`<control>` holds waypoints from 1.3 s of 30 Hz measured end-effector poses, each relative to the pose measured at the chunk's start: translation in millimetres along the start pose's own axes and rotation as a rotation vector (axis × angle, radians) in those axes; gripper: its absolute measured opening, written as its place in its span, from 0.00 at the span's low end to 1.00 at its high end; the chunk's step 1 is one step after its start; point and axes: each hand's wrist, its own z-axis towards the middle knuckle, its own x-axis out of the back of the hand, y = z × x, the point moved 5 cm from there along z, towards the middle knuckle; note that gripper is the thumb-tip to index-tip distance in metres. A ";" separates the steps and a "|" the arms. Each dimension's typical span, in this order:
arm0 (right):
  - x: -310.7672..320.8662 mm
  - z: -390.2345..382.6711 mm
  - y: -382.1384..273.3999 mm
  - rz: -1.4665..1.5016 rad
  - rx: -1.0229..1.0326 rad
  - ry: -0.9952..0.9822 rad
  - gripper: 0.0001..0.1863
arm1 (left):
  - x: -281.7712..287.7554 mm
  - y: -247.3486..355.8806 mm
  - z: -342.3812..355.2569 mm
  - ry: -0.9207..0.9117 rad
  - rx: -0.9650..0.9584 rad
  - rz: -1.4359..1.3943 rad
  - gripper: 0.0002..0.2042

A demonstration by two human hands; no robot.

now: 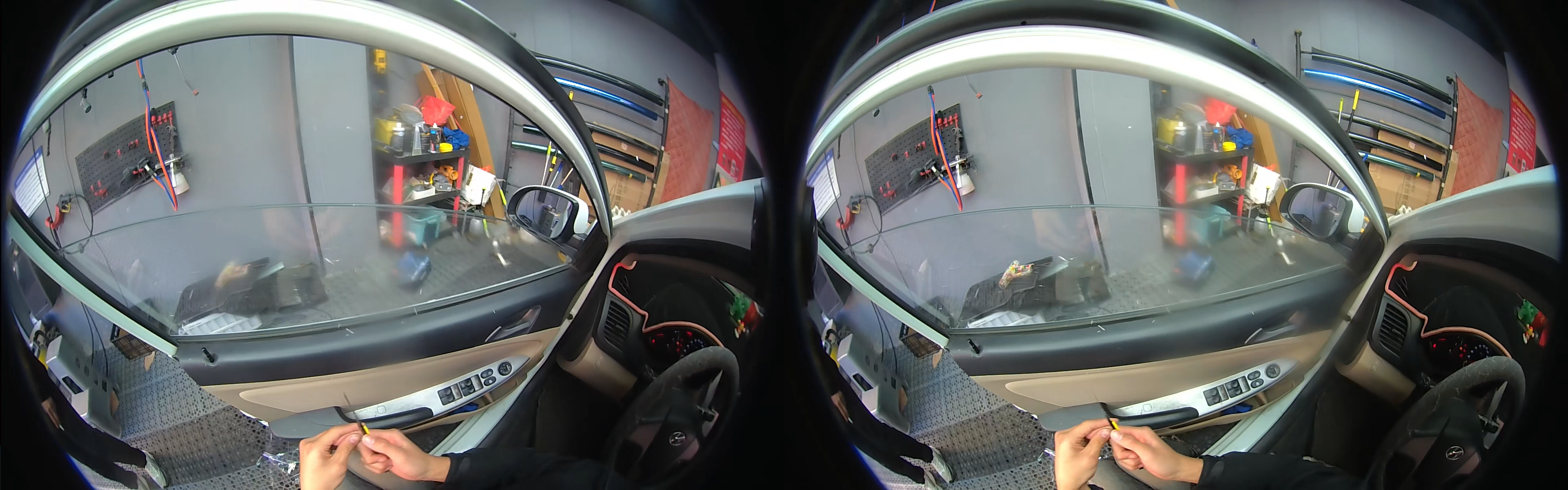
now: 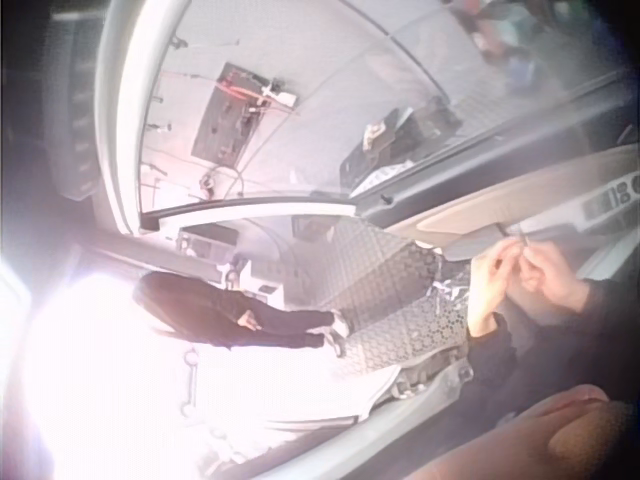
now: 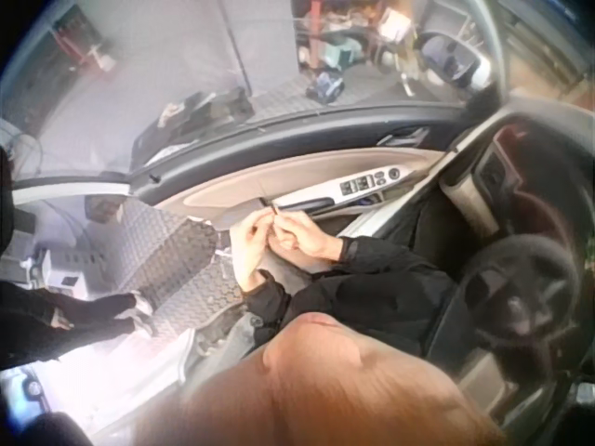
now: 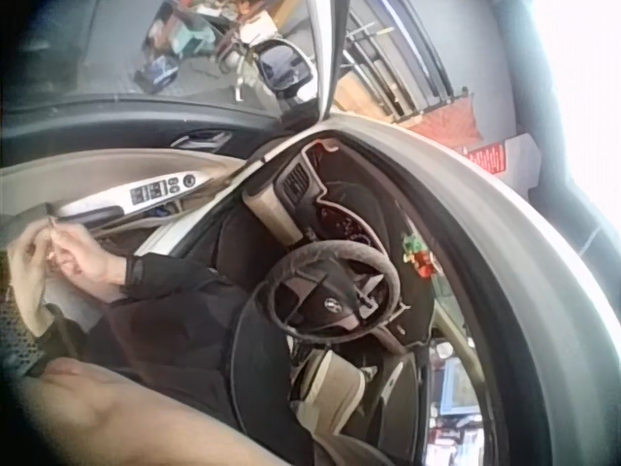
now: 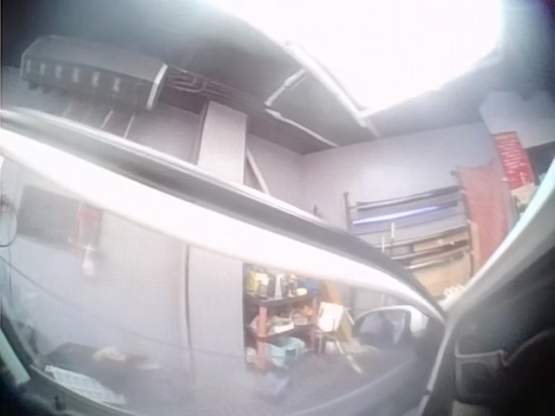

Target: The person uses a yellow utility knife to trim excess transparent film along the edges of a car door window. They repeatedly scrape and cut along the perimeter, then wipe the surface with their hand to check the fit.

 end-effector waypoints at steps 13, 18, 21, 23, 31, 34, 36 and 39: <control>55.4 -47.4 -4.5 -0.045 0.092 0.406 0.17 | -78.8 -39.9 16.8 -0.046 -0.260 0.293 0.12; 95.6 -71.8 22.0 -0.029 0.065 0.592 0.16 | -123.4 -109.6 17.2 -0.177 -0.093 0.171 0.14; 121.0 -90.4 39.4 -0.063 0.026 0.641 0.14 | -156.0 -158.7 4.5 -0.233 0.127 -0.063 0.19; 135.7 -98.7 52.1 -0.075 0.014 0.663 0.14 | -179.6 -192.9 -10.7 -0.310 0.278 -0.358 0.22; 137.7 -113.7 87.0 -0.142 -0.078 0.810 0.12 | -202.7 -292.9 -33.0 -0.478 0.371 -0.732 0.16; 129.7 -116.2 87.7 -0.100 -0.091 0.791 0.08 | -204.9 -296.3 -31.5 -0.581 0.265 -0.779 0.15; 127.9 -113.5 87.0 -0.171 -0.092 0.757 0.08 | -203.6 -297.4 -31.5 -0.602 0.293 -0.819 0.14; 126.2 -108.0 90.4 -0.221 -0.100 0.698 0.14 | -196.4 -294.8 -32.7 -0.597 0.345 -0.961 0.12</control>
